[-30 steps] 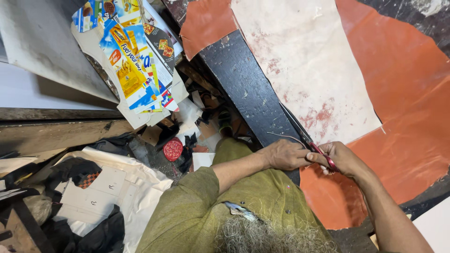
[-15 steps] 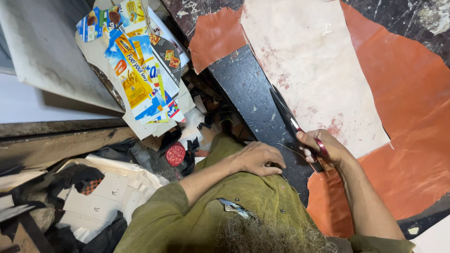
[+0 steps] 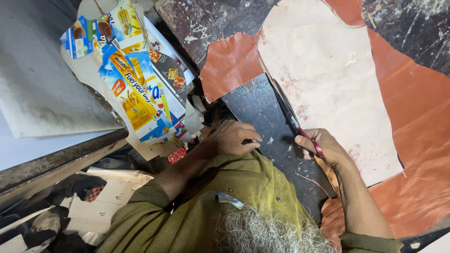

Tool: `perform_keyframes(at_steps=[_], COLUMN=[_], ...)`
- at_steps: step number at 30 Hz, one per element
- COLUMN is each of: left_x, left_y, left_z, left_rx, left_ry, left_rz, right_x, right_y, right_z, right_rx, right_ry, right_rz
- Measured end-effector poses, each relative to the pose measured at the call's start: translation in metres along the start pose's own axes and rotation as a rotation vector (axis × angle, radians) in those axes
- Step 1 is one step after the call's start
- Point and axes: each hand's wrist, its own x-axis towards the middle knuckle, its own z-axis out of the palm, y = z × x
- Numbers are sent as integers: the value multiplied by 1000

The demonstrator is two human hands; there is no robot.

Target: The person places a printed paper pattern onto a large sheet of orange material and uses scissors to cut along the marked lines. After cutting the first piece, they reposition the pattern and cut a second piece from the same material.

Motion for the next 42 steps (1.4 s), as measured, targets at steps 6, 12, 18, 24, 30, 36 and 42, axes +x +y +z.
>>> perform_keyframes(at_steps=[6, 12, 18, 24, 30, 36, 42], left_x=[43, 101, 130, 105, 103, 98, 96], left_y=[-19, -36, -55, -56, -49, -53, -65], left_z=[-42, -53, -59, -51, -38, -35, -27], left_rx=[131, 301, 339, 275, 218, 191, 188], left_ry=[186, 219, 107, 302, 409, 455, 434], left_rz=[34, 244, 188, 178, 201, 233, 224], right_x=[-4, -6, -2, -3, 21, 29, 31], right_y=[-14, -20, -7, -1, -27, -45, -42], right_z=[8, 10, 2, -4, -3, 5, 11], right_rx=[-82, -69, -94, 75, 15, 9, -79], right_ry=[70, 72, -6, -80, -63, -13, 64], right_rz=[68, 94, 69, 79, 60, 102, 97])
